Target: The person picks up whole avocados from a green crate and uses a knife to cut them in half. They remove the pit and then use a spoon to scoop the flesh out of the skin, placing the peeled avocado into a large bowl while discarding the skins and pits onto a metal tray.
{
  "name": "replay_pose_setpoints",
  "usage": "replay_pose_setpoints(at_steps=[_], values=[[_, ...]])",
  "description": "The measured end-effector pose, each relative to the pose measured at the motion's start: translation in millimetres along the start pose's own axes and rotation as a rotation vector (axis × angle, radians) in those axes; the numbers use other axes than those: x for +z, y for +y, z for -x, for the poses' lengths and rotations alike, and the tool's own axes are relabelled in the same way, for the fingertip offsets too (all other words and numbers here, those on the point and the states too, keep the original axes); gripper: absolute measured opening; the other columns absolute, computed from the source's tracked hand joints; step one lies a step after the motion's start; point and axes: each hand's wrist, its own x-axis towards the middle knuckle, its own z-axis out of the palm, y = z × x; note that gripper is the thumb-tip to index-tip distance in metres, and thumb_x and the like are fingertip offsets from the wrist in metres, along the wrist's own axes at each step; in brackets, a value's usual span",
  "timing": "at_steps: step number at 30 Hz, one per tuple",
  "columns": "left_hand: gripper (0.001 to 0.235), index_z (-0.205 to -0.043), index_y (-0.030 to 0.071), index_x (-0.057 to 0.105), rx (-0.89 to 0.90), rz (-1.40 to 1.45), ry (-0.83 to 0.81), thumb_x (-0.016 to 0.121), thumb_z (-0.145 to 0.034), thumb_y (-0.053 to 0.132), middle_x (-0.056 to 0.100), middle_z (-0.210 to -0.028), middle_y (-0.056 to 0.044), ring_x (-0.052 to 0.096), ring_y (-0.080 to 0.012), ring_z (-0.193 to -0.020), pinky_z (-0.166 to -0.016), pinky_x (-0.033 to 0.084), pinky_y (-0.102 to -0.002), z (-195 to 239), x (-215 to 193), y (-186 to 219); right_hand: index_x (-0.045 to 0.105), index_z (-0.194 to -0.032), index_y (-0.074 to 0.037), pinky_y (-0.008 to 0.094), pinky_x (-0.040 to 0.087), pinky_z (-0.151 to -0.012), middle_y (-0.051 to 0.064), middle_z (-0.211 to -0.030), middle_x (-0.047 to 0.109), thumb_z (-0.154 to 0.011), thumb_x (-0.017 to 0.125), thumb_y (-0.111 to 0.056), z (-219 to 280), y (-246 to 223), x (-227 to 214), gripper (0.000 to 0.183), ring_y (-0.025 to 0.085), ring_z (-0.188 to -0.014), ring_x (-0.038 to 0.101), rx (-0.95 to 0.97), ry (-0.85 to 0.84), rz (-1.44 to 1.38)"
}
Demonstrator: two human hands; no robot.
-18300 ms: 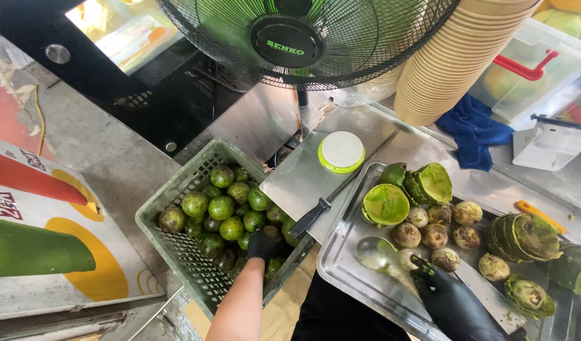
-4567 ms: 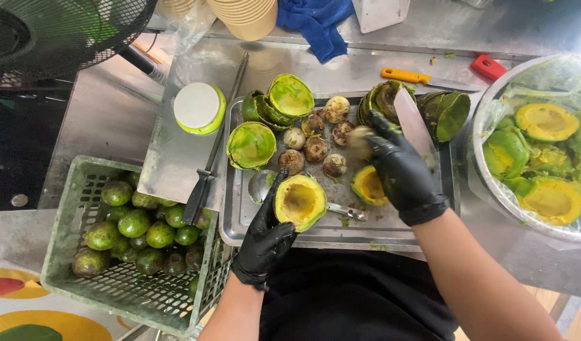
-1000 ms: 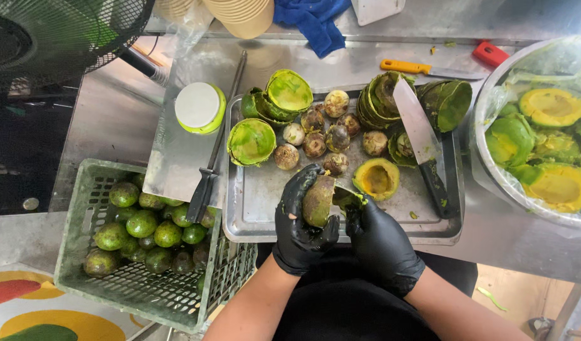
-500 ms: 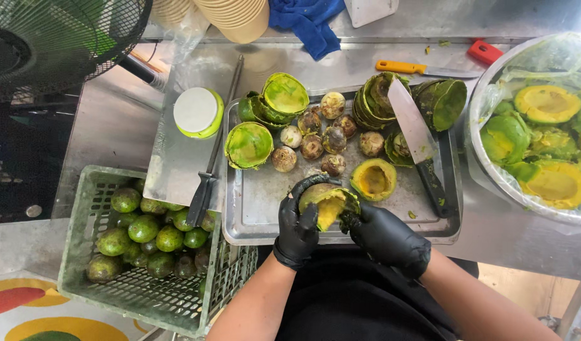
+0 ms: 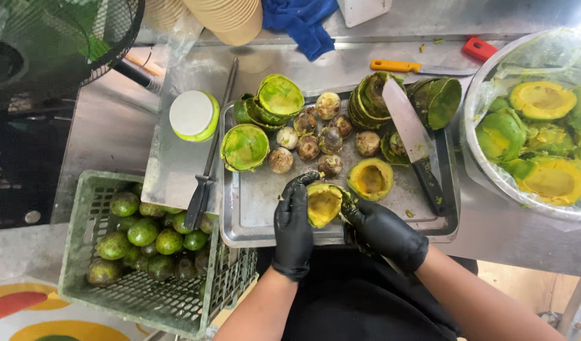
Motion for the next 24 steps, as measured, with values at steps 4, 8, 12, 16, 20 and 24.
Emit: replay_pose_setpoints(at_steps=[4,8,12,16,20,24], values=[[0.031,-0.128,0.001,0.065,0.078,-0.077,0.074,0.045,-0.11,0.017,0.071,-0.121,-0.011,0.066,-0.0196,-0.112,-0.1,0.052,-0.033,6.7,8.3,-2.7,0.065,-0.107,-0.006,0.051,0.053,-0.065,0.023,-0.083,0.071,-0.097,0.058,-0.026,1.2,14.1,15.7,0.024,0.043,-0.076,0.068,-0.255,0.307,0.414],[0.033,-0.127,0.001,0.066,0.202,-0.201,0.025,0.043,-0.11,0.018,0.073,-0.12,-0.012,0.069,-0.0211,-0.112,-0.1,0.053,-0.033,6.1,14.1,4.3,0.061,-0.113,-0.008,0.052,0.055,-0.067,0.024,-0.081,0.071,-0.096,0.057,-0.024,3.0,16.2,15.8,0.024,0.044,-0.076,0.069,-0.197,0.312,0.456],[0.039,-0.123,0.0,0.068,0.155,-0.119,-0.05,0.036,-0.113,0.022,0.074,-0.115,-0.012,0.071,-0.0221,-0.108,-0.098,0.055,-0.033,1.1,13.4,10.4,0.061,-0.112,-0.006,0.053,0.053,-0.067,0.025,-0.083,0.07,-0.095,0.058,-0.022,2.6,15.1,12.9,0.023,0.046,-0.078,0.067,-0.244,0.288,0.473],[0.045,-0.12,0.0,0.069,0.095,-0.046,-0.115,0.034,-0.113,0.026,0.076,-0.112,-0.012,0.072,-0.0211,-0.105,-0.097,0.055,-0.034,-10.1,12.4,11.0,0.062,-0.109,-0.006,0.052,0.054,-0.071,0.025,-0.087,0.071,-0.094,0.059,-0.022,1.3,9.3,8.0,0.022,0.045,-0.081,0.069,-0.184,0.234,0.485],[0.047,-0.117,0.001,0.071,-0.078,0.062,-0.148,0.033,-0.112,0.029,0.076,-0.108,-0.01,0.073,-0.0187,-0.101,-0.093,0.057,-0.033,-10.8,7.4,2.8,0.064,-0.106,-0.006,0.053,0.054,-0.074,0.025,-0.089,0.071,-0.092,0.06,-0.023,0.3,11.7,8.1,0.023,0.044,-0.085,0.069,-0.119,0.198,0.519],[0.048,-0.116,0.0,0.071,-0.134,0.109,-0.165,0.035,-0.113,0.031,0.077,-0.108,-0.01,0.072,-0.0175,-0.1,-0.093,0.056,-0.033,-15.5,4.6,-6.8,0.064,-0.106,-0.006,0.053,0.054,-0.074,0.025,-0.09,0.071,-0.092,0.059,-0.023,2.2,8.8,7.6,0.022,0.045,-0.085,0.068,-0.152,0.211,0.525]])
